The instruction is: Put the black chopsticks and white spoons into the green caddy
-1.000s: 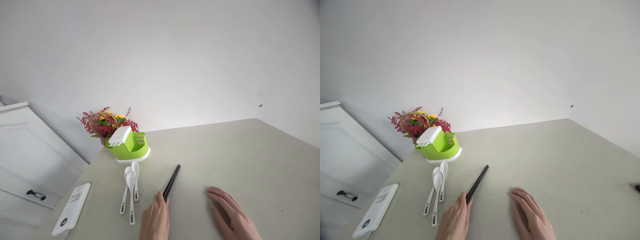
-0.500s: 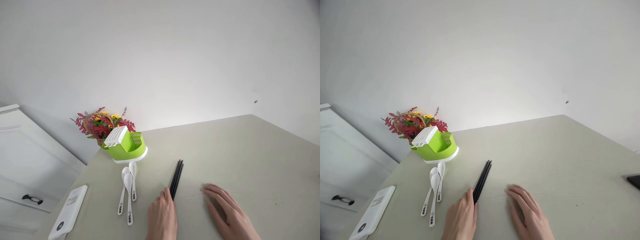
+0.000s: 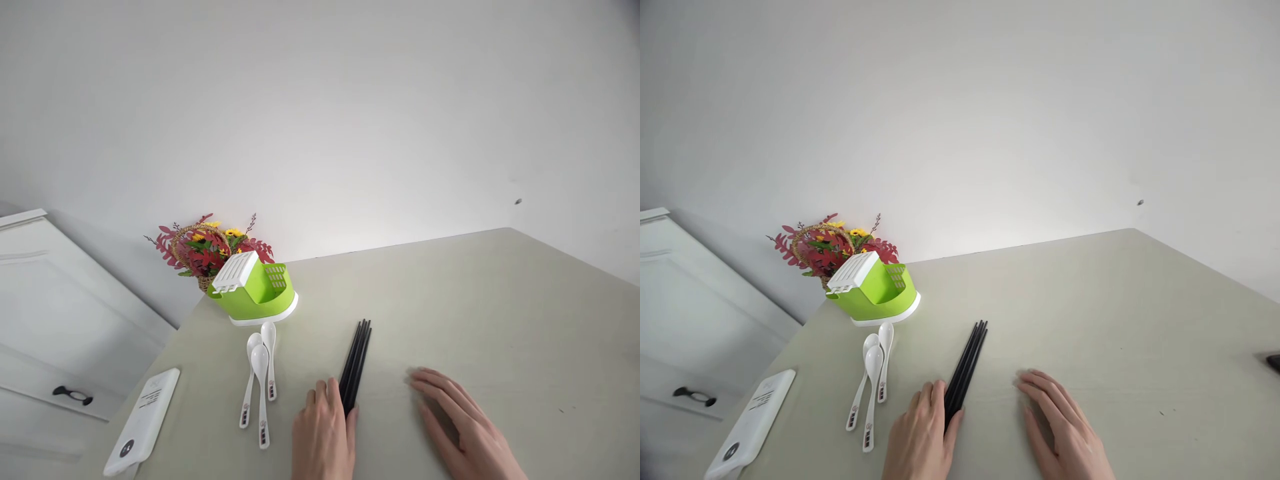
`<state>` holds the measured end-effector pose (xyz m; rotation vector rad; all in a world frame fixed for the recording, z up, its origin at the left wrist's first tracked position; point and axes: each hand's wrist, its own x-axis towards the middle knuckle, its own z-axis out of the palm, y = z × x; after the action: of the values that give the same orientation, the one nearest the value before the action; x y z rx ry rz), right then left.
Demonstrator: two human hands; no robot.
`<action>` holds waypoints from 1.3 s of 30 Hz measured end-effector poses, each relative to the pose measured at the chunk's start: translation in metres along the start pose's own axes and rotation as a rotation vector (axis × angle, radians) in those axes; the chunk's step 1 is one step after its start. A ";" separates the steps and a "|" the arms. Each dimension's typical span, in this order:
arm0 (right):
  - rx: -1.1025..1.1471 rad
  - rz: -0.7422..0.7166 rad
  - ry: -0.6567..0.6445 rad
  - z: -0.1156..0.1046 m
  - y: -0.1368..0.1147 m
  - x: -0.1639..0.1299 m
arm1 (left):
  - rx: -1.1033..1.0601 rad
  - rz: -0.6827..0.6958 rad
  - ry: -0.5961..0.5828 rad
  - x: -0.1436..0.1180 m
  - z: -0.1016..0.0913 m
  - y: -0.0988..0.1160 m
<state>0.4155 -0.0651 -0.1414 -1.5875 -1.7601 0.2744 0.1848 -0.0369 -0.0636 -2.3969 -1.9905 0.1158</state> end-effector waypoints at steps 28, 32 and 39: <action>-0.026 -0.001 -0.022 0.001 0.006 -0.001 | -0.079 -0.407 0.363 0.002 0.013 -0.125; -0.027 -0.006 -0.025 0.003 0.008 -0.002 | -0.029 -0.408 0.323 0.001 0.012 -0.126; -0.027 0.004 -0.043 0.002 0.011 -0.002 | -0.072 -0.362 0.262 0.001 0.010 -0.134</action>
<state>0.4224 -0.0637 -0.1505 -1.6153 -1.8005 0.2905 0.0528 -0.0116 -0.0647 -1.9213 -2.2810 -0.2666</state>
